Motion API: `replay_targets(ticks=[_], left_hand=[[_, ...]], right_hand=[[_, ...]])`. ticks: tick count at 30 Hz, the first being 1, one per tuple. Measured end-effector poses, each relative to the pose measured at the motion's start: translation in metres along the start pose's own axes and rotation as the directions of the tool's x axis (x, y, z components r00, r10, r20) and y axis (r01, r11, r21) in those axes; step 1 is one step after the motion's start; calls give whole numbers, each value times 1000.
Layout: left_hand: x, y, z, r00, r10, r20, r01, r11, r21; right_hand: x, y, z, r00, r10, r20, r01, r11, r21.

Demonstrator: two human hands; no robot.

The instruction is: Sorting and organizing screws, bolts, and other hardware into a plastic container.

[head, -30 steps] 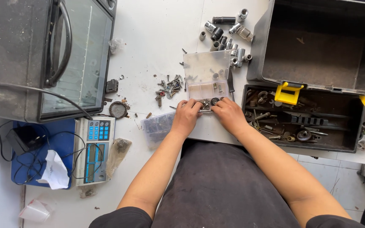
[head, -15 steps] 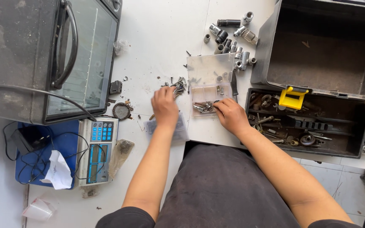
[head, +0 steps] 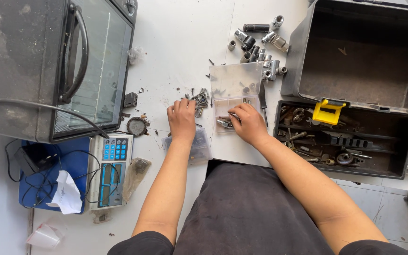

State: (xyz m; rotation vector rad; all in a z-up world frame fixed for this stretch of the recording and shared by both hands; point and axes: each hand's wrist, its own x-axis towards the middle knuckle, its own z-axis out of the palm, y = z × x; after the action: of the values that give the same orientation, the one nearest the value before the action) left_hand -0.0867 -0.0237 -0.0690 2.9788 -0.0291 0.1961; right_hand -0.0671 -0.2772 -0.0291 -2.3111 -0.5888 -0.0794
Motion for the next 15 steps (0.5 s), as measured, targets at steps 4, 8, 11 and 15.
replay_targets(ticks=[4,8,11,15], left_hand=[[3,6,-11,999,-17,-44,15,999,-30],[-2,9,-6,999,7,-49,-11,998,-67],[-6,11,-8,994,-8,-110,-1,996,-85],[-10,8,-21,987,-126,-101,106,978,-180]], right_hand=[[24,-12,14,996,-83,41,86,994,-66],[46,-16,52,976,-215,41,218,939,-265],[56,-14,73,951,-304,51,296,854,-427],[57,-15,89,928,-371,47,345,802,-488]])
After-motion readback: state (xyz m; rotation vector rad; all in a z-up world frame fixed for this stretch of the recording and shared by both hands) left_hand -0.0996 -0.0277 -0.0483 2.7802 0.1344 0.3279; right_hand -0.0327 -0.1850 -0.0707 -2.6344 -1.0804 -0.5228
